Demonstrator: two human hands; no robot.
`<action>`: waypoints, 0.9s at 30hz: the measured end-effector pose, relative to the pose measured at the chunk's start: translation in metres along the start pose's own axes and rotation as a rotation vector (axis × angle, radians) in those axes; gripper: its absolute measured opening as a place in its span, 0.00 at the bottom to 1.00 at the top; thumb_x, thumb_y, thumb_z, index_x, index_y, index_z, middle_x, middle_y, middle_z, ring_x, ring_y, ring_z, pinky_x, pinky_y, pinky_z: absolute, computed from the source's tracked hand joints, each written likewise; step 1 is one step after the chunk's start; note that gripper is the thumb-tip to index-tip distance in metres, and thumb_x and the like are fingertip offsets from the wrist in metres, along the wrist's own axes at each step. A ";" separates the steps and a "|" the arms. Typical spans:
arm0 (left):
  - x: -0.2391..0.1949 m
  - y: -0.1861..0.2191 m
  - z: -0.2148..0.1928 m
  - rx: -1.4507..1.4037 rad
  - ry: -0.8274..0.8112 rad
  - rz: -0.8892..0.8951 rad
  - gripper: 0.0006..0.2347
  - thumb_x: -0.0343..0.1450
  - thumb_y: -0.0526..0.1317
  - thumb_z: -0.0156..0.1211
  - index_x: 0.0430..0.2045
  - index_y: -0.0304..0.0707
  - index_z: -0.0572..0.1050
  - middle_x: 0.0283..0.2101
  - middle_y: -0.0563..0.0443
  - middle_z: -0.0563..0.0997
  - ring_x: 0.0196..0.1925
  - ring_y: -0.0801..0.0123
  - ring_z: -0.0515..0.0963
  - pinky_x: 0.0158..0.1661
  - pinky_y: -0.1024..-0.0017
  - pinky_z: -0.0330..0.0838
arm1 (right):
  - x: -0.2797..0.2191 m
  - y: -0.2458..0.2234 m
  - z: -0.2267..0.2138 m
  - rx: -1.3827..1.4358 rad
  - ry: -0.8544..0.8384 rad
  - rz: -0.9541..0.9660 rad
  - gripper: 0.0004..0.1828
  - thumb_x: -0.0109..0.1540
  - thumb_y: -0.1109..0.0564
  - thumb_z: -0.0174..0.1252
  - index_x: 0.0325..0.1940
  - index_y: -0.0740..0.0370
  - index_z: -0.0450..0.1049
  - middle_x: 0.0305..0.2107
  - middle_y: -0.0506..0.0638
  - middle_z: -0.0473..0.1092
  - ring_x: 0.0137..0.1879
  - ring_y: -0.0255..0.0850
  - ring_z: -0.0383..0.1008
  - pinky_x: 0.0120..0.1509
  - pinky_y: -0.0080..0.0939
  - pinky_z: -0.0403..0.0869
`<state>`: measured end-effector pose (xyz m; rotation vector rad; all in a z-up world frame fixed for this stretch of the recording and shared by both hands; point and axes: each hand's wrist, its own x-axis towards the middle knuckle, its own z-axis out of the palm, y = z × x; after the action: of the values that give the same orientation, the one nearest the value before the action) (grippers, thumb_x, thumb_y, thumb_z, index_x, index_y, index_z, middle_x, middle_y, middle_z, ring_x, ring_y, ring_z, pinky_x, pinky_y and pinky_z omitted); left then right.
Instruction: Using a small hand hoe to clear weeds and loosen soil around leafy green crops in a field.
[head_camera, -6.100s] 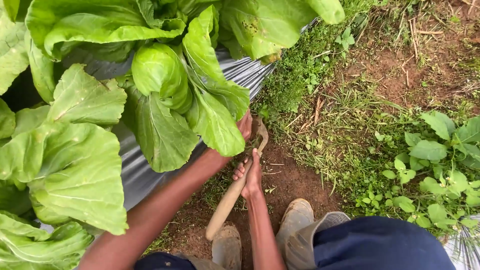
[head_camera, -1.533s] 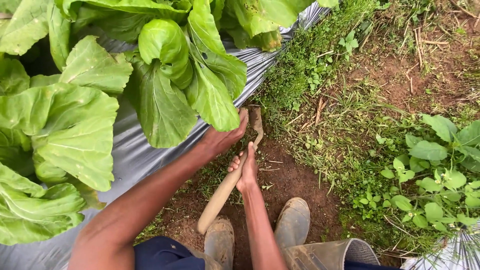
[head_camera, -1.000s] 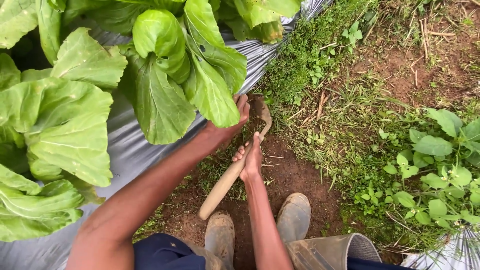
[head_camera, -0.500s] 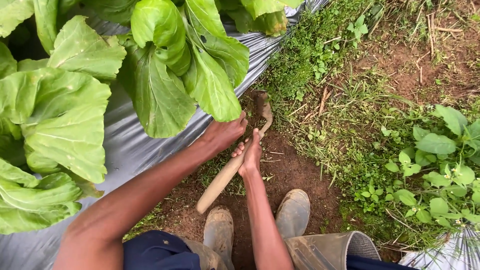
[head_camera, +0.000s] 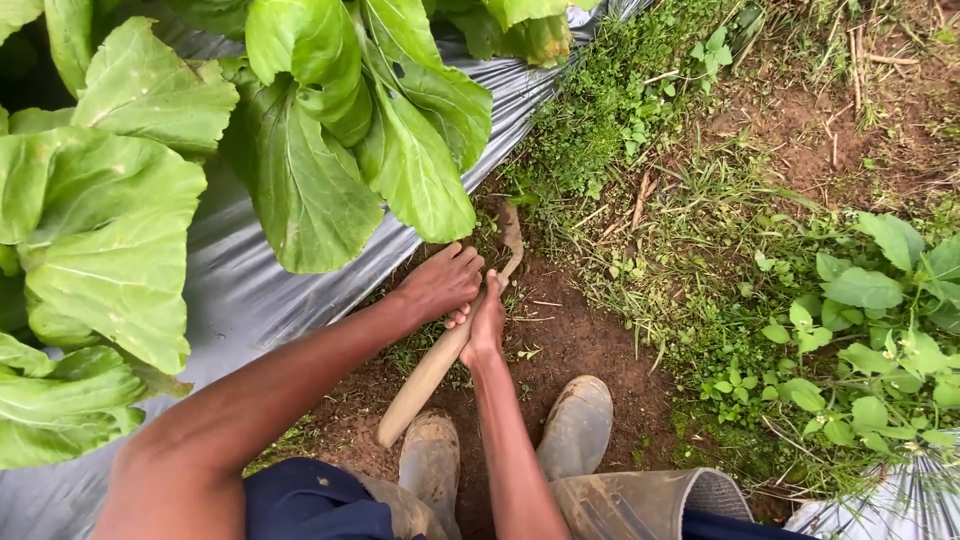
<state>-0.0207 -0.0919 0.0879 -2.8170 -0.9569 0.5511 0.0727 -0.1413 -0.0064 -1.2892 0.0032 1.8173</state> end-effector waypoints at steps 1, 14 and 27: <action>0.006 0.001 0.016 0.000 0.003 0.000 0.04 0.70 0.30 0.61 0.33 0.37 0.81 0.38 0.49 0.77 0.43 0.65 0.73 0.42 0.68 0.71 | -0.001 -0.006 -0.002 -0.001 0.001 -0.003 0.25 0.69 0.32 0.47 0.33 0.53 0.62 0.14 0.38 0.61 0.14 0.29 0.65 0.18 0.32 0.74; 0.002 -0.016 -0.033 -0.116 -0.281 0.047 0.08 0.73 0.30 0.56 0.41 0.41 0.81 0.49 0.48 0.85 0.47 0.63 0.81 0.54 0.64 0.66 | 0.007 -0.001 -0.013 0.016 0.017 0.026 0.24 0.68 0.32 0.47 0.33 0.52 0.61 0.13 0.39 0.59 0.13 0.30 0.62 0.17 0.34 0.71; 0.012 -0.004 0.031 -0.217 -0.218 -0.003 0.12 0.69 0.24 0.60 0.42 0.40 0.82 0.52 0.44 0.83 0.61 0.56 0.79 0.70 0.51 0.58 | 0.016 0.007 -0.019 0.058 0.005 0.029 0.23 0.68 0.32 0.48 0.34 0.52 0.60 0.14 0.38 0.59 0.14 0.29 0.63 0.17 0.33 0.71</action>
<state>-0.0254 -0.0816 0.0565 -2.9905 -1.1227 0.8144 0.0811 -0.1440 -0.0308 -1.2587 0.0764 1.8256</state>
